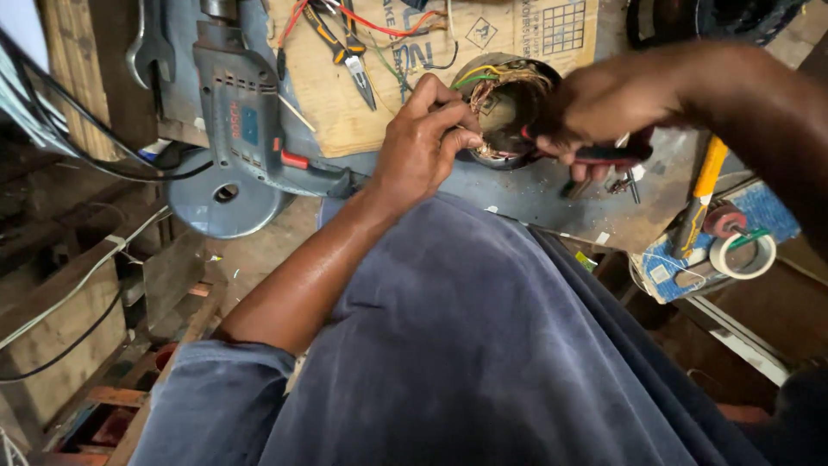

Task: The person works on a cylindrical electrical motor component, using pliers to strip and cut wires attached to the copper windings. They manipulate the wires and the motor part on a cluttered workbench, occasionally picking up small parts from a container.

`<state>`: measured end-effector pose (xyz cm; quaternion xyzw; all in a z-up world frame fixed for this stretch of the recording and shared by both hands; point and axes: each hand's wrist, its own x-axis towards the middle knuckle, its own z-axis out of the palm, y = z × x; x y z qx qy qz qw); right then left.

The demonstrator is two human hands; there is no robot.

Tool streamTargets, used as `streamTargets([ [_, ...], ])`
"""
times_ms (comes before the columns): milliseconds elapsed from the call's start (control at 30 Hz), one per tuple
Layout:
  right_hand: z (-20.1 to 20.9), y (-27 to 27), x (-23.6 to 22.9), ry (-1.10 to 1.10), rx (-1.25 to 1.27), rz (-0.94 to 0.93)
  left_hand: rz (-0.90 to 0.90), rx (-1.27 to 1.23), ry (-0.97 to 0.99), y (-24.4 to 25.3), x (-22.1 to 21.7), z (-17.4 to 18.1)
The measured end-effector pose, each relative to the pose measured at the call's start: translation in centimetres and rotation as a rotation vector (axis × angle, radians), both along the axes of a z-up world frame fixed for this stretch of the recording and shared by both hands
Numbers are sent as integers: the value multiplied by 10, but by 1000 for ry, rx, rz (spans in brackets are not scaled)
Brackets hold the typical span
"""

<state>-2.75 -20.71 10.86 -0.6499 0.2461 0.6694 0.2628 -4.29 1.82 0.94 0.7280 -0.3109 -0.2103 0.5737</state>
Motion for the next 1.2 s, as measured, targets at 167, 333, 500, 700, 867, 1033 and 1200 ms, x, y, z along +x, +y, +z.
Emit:
streamTargets([
  [167,-3,15,27,54,15,183,47,-6,-5,-1,-1,-3],
  [333,-2,17,26,84,35,157,52,-27,-1,0,1,-4],
  [500,2,15,1,-9,30,435,41,-44,-4,-2,-1,-9],
  [700,-6,8,-53,-221,-4,434,38,-35,-40,-3,-1,-22],
  [867,4,-7,-111,-486,-134,-158,-38,-14,34,4,1,5],
  [1033,-17,-8,-189,-707,-277,-685,-93,79,-140,-7,9,-9],
  [1200,-55,18,-248,-754,-438,-897,-45,92,-142,-13,5,-19],
])
